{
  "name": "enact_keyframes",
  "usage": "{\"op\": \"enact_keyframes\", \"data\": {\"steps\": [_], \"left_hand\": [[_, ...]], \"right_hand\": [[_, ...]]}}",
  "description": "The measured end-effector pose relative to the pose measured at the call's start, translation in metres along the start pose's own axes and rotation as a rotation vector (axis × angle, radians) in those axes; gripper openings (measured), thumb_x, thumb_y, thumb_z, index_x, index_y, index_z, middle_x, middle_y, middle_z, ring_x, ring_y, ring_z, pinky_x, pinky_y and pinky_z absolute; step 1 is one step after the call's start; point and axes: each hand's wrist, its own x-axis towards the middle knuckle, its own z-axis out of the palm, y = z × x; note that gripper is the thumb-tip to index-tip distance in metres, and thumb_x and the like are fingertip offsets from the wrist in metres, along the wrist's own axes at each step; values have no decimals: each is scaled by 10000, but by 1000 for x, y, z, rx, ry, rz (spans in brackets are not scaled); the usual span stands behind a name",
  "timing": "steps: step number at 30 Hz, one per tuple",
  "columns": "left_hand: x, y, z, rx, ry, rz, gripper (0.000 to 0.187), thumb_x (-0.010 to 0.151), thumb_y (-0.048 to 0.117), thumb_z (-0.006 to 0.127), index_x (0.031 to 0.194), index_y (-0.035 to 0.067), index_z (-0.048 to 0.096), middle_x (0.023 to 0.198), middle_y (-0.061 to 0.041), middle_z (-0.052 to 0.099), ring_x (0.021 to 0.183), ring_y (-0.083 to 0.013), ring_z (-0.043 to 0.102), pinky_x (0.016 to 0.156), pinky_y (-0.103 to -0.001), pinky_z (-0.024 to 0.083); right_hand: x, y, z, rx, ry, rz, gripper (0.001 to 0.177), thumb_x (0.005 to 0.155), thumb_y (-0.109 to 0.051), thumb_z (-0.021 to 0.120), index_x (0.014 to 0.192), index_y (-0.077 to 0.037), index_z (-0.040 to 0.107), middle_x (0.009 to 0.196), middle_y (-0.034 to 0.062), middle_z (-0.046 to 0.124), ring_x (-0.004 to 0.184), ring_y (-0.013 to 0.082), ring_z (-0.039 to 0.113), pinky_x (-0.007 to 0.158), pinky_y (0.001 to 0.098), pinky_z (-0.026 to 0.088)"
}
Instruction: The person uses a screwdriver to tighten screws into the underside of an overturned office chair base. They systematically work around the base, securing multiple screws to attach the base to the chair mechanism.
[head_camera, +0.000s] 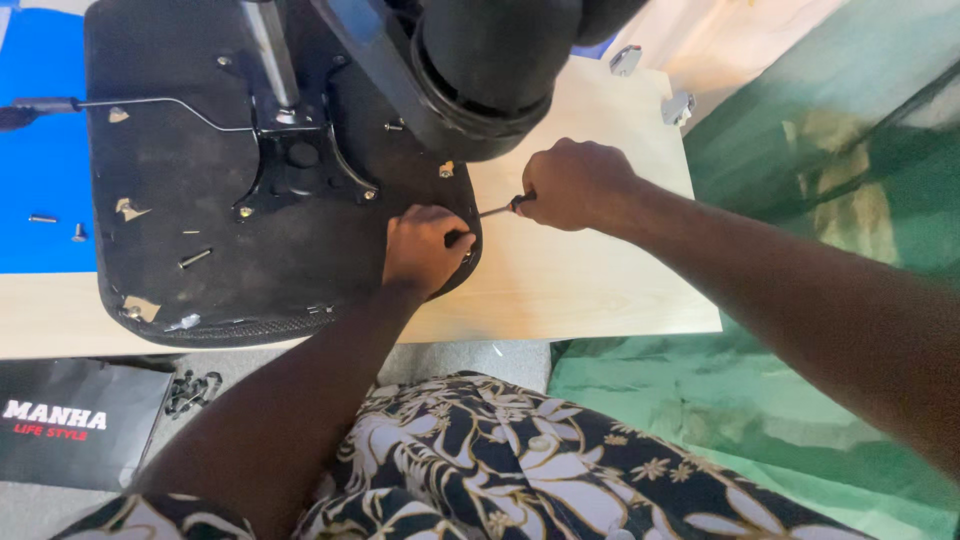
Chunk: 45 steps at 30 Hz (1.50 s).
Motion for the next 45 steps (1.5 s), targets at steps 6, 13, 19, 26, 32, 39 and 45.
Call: {"op": "enact_keyframes", "data": {"steps": [6, 13, 19, 26, 32, 39, 45], "left_hand": [[35, -11, 14, 37, 208, -215, 350, 910, 309, 765, 1164, 78, 699, 1168, -189, 674, 1117, -377, 625, 983, -474, 498], [67, -44, 56, 311, 520, -123, 478, 899, 466, 733, 1200, 95, 724, 1208, -191, 664, 1183, -367, 606, 1026, -490, 469], [74, -26, 49, 36, 308, -407, 153, 878, 279, 755, 1014, 230, 805, 1133, -27, 672, 1040, -266, 684, 880, -395, 562], [67, 16, 20, 236, 334, -436, 148, 815, 302, 807, 957, 265, 829, 1050, 11, 700, 964, -241, 700, 792, -400, 574], [65, 15, 18, 233, 357, -414, 127, 812, 300, 808, 934, 272, 832, 1056, 34, 706, 964, -224, 703, 777, -388, 573], [65, 16, 17, 221, 354, -403, 136, 826, 309, 809, 952, 261, 828, 1033, 39, 702, 938, -222, 703, 755, -391, 567], [64, 19, 17, 239, 370, -385, 137, 827, 294, 804, 956, 253, 827, 1014, 41, 707, 925, -214, 707, 754, -374, 569]], "right_hand": [[39, 9, -9, 30, 117, -99, 326, 910, -460, 696, 1090, -197, 763, 1010, 125, 738, 950, 351, 711, 818, 498, 564], [81, 18, -18, -46, 222, -321, 266, 846, -348, 765, 1003, -133, 778, 1008, 119, 741, 960, 338, 709, 781, 478, 570], [94, 22, -28, -115, 105, -350, 282, 890, -354, 751, 930, -77, 794, 921, 172, 742, 882, 372, 721, 770, 494, 568], [97, 22, -35, -136, 58, -365, 298, 903, -359, 730, 945, -70, 788, 929, 172, 753, 890, 367, 733, 765, 503, 579], [103, 19, -35, -149, 101, -418, 277, 868, -320, 740, 956, -61, 779, 946, 189, 748, 923, 382, 729, 786, 507, 576], [109, 20, -39, -211, 100, -523, 239, 869, -298, 723, 960, -88, 792, 973, 192, 745, 936, 394, 723, 797, 513, 577], [117, 19, -36, -254, 77, -569, 323, 901, -340, 737, 969, -28, 780, 1006, 214, 730, 950, 397, 726, 791, 515, 583]]}}
